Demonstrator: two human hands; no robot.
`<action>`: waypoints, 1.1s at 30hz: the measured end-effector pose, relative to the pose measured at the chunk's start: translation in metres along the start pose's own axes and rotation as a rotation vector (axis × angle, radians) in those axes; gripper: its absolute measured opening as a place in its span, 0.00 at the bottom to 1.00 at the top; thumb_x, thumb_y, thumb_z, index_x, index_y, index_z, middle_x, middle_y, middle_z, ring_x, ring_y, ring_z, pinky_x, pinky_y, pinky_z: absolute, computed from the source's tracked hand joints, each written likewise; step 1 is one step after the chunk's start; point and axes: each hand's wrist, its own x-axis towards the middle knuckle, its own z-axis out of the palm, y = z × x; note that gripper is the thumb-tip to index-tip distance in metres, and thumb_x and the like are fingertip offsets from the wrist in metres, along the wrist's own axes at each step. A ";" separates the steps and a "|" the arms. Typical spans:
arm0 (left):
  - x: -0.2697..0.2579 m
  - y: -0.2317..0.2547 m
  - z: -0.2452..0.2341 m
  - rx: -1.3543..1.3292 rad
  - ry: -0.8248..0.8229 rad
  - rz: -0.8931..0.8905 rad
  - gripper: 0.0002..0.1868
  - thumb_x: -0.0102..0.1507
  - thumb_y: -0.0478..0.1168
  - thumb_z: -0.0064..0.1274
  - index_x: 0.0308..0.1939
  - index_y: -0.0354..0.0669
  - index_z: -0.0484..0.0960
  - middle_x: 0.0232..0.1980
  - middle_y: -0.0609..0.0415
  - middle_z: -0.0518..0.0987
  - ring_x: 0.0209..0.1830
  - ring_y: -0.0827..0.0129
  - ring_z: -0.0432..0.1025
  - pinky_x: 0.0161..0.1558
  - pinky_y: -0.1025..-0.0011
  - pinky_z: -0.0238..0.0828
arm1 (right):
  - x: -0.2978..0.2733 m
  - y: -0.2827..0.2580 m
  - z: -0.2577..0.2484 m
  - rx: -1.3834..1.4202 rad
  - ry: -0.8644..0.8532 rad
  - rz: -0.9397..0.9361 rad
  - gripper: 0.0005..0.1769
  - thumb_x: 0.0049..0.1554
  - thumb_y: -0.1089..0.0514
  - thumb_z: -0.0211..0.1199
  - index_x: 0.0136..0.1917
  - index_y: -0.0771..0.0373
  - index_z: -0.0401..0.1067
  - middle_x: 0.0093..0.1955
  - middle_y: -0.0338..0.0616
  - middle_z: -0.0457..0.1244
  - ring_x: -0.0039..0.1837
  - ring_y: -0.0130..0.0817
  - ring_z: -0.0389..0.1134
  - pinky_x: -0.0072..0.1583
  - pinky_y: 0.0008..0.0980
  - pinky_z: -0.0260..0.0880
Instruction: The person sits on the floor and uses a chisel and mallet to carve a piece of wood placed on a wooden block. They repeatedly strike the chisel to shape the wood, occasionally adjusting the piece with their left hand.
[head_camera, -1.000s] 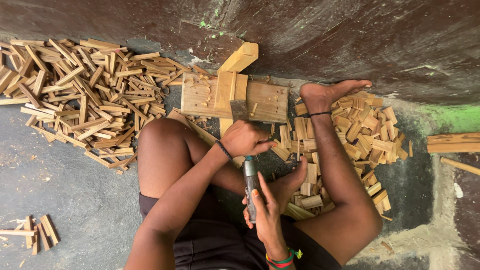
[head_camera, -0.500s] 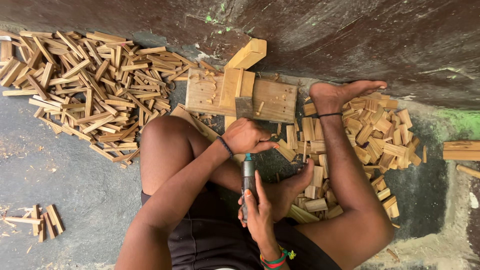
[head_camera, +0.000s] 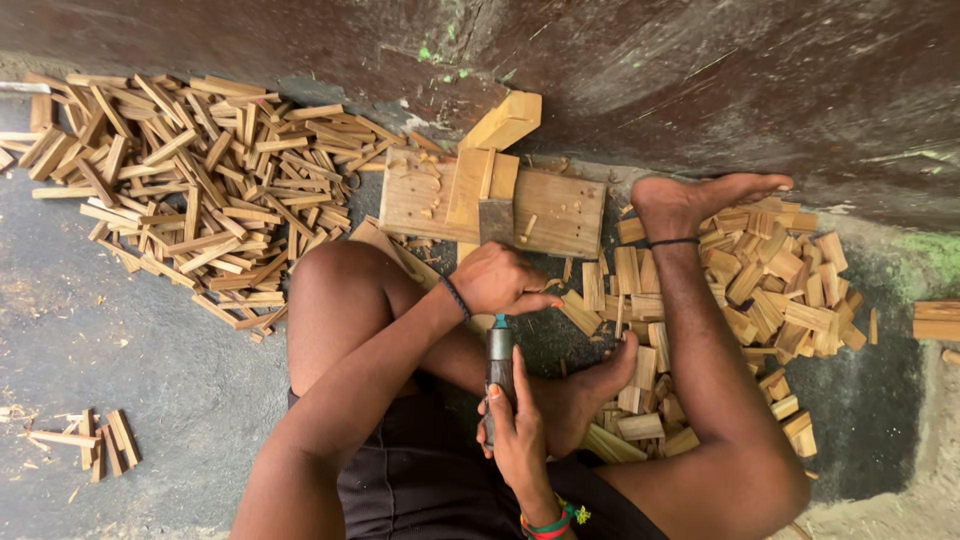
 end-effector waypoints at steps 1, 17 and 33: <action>-0.001 -0.001 0.002 0.000 0.012 0.013 0.26 0.66 0.58 0.55 0.22 0.45 0.79 0.22 0.51 0.77 0.23 0.52 0.74 0.25 0.58 0.68 | 0.000 0.000 0.000 -0.001 -0.007 -0.004 0.40 0.63 0.57 0.52 0.84 0.43 0.42 0.36 0.41 0.62 0.27 0.25 0.62 0.25 0.24 0.60; 0.044 -0.060 -0.015 0.076 -0.120 -0.047 0.27 0.65 0.64 0.52 0.23 0.48 0.83 0.21 0.48 0.78 0.19 0.50 0.73 0.25 0.57 0.70 | 0.068 -0.042 0.006 0.042 -0.061 -0.079 0.41 0.64 0.56 0.52 0.85 0.45 0.38 0.35 0.41 0.62 0.26 0.25 0.61 0.25 0.25 0.60; 0.062 0.007 -0.014 0.063 0.002 0.082 0.22 0.66 0.61 0.53 0.30 0.48 0.82 0.24 0.52 0.78 0.26 0.54 0.76 0.30 0.58 0.71 | 0.035 -0.042 -0.021 0.523 -0.005 -0.071 0.35 0.63 0.50 0.51 0.82 0.40 0.47 0.38 0.44 0.62 0.26 0.28 0.61 0.26 0.26 0.60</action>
